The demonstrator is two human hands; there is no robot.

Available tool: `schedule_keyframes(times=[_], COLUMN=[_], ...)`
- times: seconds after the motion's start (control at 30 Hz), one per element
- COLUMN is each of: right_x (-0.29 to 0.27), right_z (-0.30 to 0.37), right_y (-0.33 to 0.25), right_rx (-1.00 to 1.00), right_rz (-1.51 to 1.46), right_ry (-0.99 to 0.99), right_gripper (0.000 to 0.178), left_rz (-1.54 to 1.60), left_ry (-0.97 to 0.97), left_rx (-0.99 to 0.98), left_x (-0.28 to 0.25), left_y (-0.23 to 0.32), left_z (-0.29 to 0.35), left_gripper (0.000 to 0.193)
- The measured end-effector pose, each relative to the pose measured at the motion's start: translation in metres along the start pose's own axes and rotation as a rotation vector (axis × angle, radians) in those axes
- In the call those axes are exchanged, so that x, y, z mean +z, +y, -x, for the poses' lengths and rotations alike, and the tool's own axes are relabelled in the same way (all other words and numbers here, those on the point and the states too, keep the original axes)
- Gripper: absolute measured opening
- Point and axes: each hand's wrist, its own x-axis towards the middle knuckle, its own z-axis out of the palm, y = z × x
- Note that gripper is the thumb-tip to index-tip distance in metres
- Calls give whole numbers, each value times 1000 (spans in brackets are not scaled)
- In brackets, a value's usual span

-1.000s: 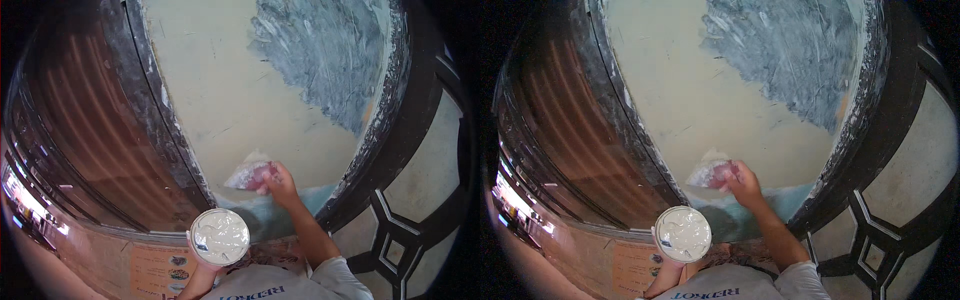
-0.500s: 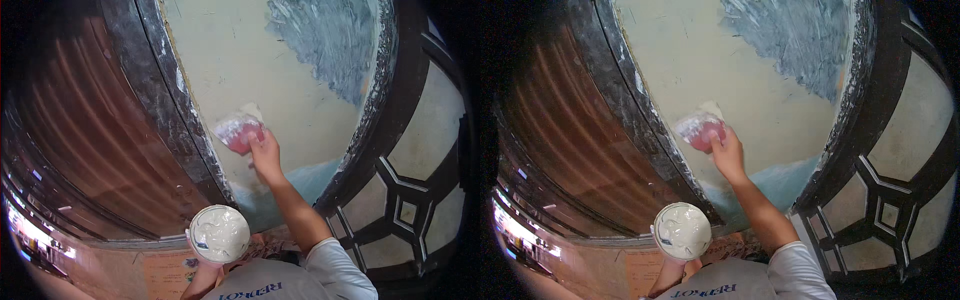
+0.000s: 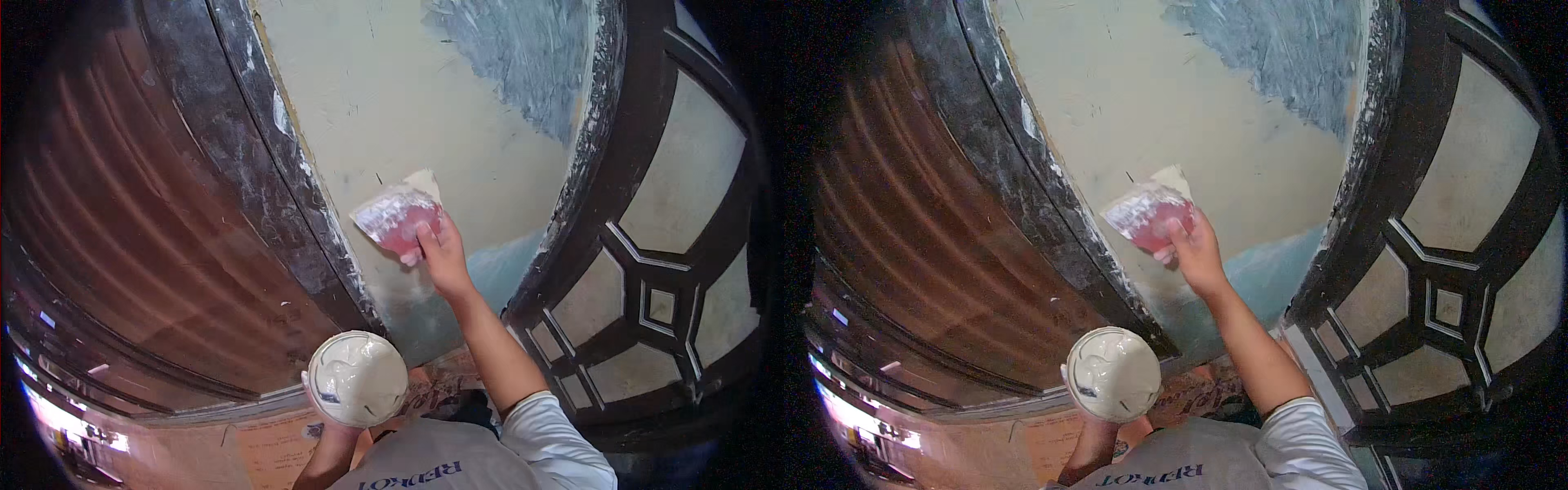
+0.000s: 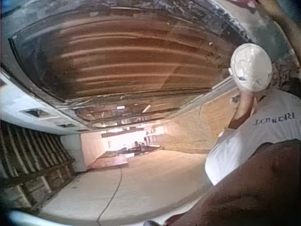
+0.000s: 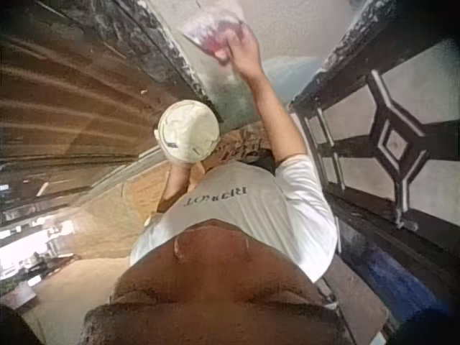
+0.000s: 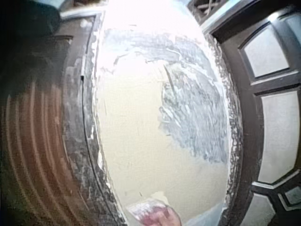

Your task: The person applies putty to a wall section using a putty knife.

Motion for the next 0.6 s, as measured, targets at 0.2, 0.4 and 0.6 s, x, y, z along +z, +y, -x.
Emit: schedule_keyframes(times=[0.2,0.4,0.6], right_x=[7,-77,-65], right_z=[16,145,61], right_y=[46,148,65], right_rx=[147,522,221], right_rz=[329,205,73], right_ry=[89,255,182], right_gripper=[32,42,51], left_rz=[-108,-303,-180], left_ry=[-69,-3,-4], left_rx=[26,140,57], left_x=[-31,-31,-31], left_y=[7,17,14], left_z=[1,14,3], left_gripper=[81,77,86])
